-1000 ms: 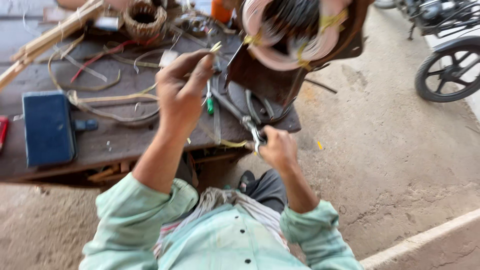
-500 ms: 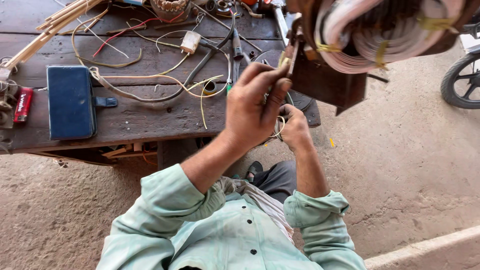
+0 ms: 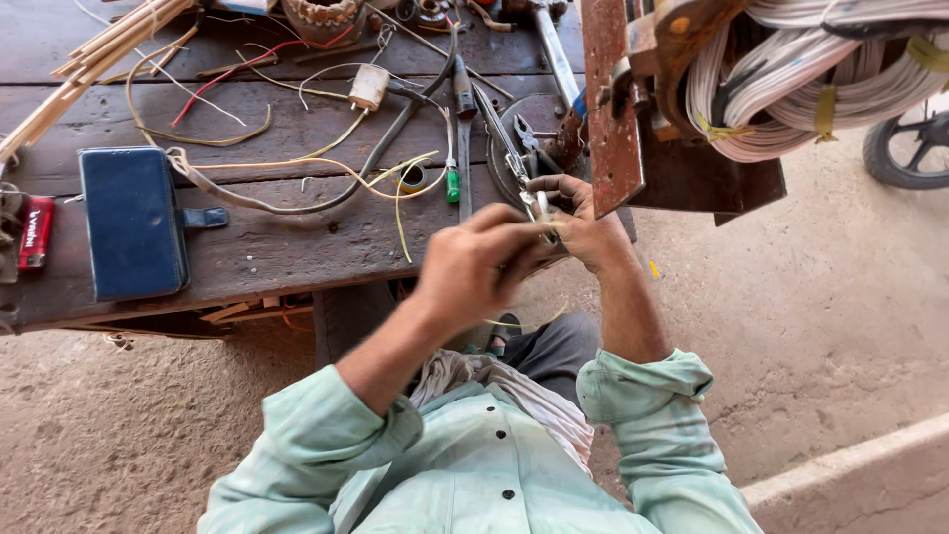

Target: The person works on a cylindrical electrical coil mounted on a wooden workbench, using a screwdriver, pliers, and scissors to manipulate wires and secure them with yellow tape. They repeatedly adjust and tighten connections within the coil assembly.

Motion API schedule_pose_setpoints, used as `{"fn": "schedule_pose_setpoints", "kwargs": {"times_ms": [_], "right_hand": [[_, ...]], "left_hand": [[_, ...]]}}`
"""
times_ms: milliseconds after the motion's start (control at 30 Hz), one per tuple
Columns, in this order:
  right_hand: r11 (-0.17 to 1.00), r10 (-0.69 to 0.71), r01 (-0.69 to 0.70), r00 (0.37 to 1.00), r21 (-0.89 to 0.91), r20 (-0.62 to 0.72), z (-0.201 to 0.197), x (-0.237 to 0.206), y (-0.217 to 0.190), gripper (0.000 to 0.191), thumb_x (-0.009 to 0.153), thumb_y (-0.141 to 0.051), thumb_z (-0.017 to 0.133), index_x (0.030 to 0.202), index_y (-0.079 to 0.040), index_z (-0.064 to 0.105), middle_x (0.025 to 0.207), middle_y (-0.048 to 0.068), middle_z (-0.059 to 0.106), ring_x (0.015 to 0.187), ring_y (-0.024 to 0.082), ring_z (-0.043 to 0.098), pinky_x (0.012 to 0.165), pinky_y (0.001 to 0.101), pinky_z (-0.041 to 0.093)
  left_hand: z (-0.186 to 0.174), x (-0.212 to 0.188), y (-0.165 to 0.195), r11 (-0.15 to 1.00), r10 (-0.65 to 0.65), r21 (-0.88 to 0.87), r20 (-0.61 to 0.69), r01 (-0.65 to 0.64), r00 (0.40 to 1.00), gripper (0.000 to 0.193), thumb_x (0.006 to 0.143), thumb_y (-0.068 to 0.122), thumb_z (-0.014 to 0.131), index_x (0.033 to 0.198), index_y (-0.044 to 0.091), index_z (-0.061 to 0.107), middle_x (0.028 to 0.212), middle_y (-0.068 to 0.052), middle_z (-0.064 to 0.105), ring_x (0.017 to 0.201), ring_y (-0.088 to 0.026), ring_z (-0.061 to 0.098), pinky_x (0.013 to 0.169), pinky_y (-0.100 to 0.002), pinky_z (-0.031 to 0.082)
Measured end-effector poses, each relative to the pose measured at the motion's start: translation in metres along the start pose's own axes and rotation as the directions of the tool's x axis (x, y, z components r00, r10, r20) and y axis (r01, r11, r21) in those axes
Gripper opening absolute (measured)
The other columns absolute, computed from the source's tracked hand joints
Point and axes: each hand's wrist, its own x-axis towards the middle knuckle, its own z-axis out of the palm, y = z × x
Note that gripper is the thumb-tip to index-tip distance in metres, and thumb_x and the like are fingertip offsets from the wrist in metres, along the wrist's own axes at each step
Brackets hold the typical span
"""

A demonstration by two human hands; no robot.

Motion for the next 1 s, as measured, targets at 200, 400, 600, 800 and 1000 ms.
{"fn": "schedule_pose_setpoints", "kwargs": {"times_ms": [200, 400, 600, 800, 1000], "right_hand": [[0.862, -0.111, 0.038, 0.987, -0.506, -0.114, 0.01, -0.03, 0.002, 0.034, 0.087, -0.014, 0.078, 0.121, -0.011, 0.074, 0.109, 0.008, 0.074, 0.092, 0.017, 0.07, 0.079, 0.032, 0.057], [0.702, -0.282, 0.15, 0.956, -0.696, -0.078, 0.03, -0.034, 0.004, 0.037, 0.086, -0.021, 0.082, 0.119, -0.008, 0.072, 0.111, 0.014, 0.074, 0.098, 0.031, 0.073, 0.085, 0.0406, 0.058], [0.648, -0.307, 0.195, 0.952, -0.737, -0.018, 0.026, -0.04, 0.009, 0.043, 0.078, -0.024, 0.084, 0.116, -0.007, 0.071, 0.106, 0.015, 0.071, 0.098, 0.035, 0.07, 0.083, 0.0435, 0.056], [0.667, -0.422, 0.2, 0.895, -0.718, -0.143, 0.021, -0.057, 0.014, 0.034, 0.083, -0.022, 0.082, 0.113, -0.009, 0.071, 0.107, 0.011, 0.07, 0.1, 0.032, 0.071, 0.087, 0.0413, 0.057], [0.629, -0.567, 0.343, 0.816, -0.698, -0.109, 0.027, -0.065, -0.005, 0.051, 0.094, -0.025, 0.08, 0.14, -0.016, 0.061, 0.107, 0.005, 0.068, 0.094, 0.024, 0.071, 0.083, 0.0373, 0.06]], "left_hand": [[-0.019, -0.02, -0.064, 0.905, -0.236, 0.344, -0.082, 0.25, 0.968, 0.033, 0.09, 0.027, 0.077, 0.119, 0.013, 0.072, 0.103, -0.008, 0.076, 0.083, -0.029, 0.074, 0.068, -0.042, 0.059], [-0.002, 0.008, -0.07, 0.767, -0.406, 0.534, -0.025, 0.355, 0.914, 0.068, 0.087, 0.042, 0.077, 0.142, 0.011, 0.052, 0.101, -0.019, 0.073, 0.08, -0.042, 0.071, 0.064, -0.053, 0.056], [0.012, 0.046, -0.068, 0.668, -0.505, 0.626, -0.016, 0.403, 0.863, 0.053, 0.092, 0.04, 0.073, 0.137, 0.016, 0.058, 0.098, -0.018, 0.075, 0.084, -0.043, 0.072, 0.069, -0.056, 0.056], [0.018, 0.046, -0.077, 0.834, -0.457, 0.286, -0.117, 0.471, 0.881, 0.047, 0.091, 0.02, 0.077, 0.132, 0.005, 0.06, 0.095, -0.018, 0.073, 0.083, -0.029, 0.072, 0.076, -0.041, 0.055], [0.011, 0.017, -0.057, 0.705, -0.581, -0.59, -0.164, 0.393, 0.797, 0.035, 0.104, -0.001, 0.071, 0.135, 0.0, 0.056, 0.103, -0.006, 0.067, 0.077, -0.006, 0.062, 0.062, -0.018, 0.046]]}}
